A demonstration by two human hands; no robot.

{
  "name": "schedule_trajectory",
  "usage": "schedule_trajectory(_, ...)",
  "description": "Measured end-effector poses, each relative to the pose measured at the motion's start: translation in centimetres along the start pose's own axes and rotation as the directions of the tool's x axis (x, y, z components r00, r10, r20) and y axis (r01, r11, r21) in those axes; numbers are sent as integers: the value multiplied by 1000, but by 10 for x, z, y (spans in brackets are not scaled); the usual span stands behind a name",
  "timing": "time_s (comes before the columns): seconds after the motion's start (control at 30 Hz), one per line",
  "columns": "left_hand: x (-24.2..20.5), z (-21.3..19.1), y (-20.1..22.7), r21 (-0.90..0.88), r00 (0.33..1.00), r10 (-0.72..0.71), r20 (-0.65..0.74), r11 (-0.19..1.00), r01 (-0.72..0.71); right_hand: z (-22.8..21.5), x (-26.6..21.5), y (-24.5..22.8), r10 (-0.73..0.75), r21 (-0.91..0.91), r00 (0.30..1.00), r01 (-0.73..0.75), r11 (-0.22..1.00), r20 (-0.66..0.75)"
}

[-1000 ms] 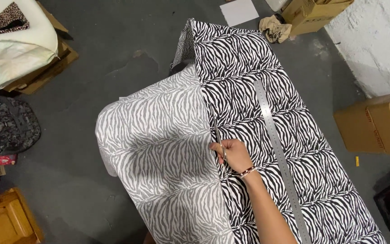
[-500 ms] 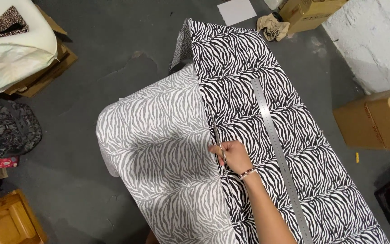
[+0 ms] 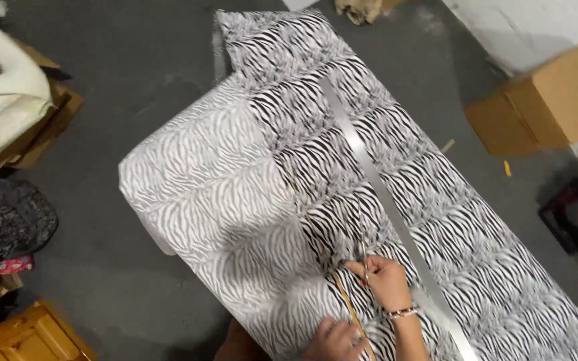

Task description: The person aligns a metal ruler on a zebra-print fabric and uses a pencil to mark a line. They then use scissors to cut the fabric along the marked line, separating a section of the material.

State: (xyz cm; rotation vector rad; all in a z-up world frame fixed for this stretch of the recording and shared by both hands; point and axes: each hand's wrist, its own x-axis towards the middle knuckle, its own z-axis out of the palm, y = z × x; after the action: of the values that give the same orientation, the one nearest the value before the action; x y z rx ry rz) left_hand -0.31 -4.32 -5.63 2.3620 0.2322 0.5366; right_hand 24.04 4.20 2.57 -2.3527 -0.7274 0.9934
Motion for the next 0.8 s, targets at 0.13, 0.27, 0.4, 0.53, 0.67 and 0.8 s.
schedule_trajectory(0.13, 36, 0, -36, -217, 974, -225, 22, 950, 224, -10, -38, 41, -48, -115, 989, 32, 993, -138)
schedule_trajectory(0.27, 109, -140, -2, -389, 612, -564, 554, 475, 789, -18, -68, 54, -199, -181, 961, 165, 970, -194)
schedule_trajectory(0.4, 58, -108, -60, -642, 674, -737, -55, 543, 541, -26, -86, 35, -136, -43, 986, 132, 990, -96)
schedule_trajectory(0.53, 46, -176, -150, -903, 372, -928, 35, -189, -385, -25, -79, 1, -106, 2, 992, 106, 994, -75)
schedule_trajectory(0.67, 63, -330, -176, -871, -93, -866, -492, 491, 36, -6, -43, -35, -222, 43, 973, 224, 974, -62)
schedule_trajectory(0.8, 37, -428, -221, -697, -251, -666, -702, 716, 49, 24, -15, -78, -219, 155, 968, 200, 968, 120)
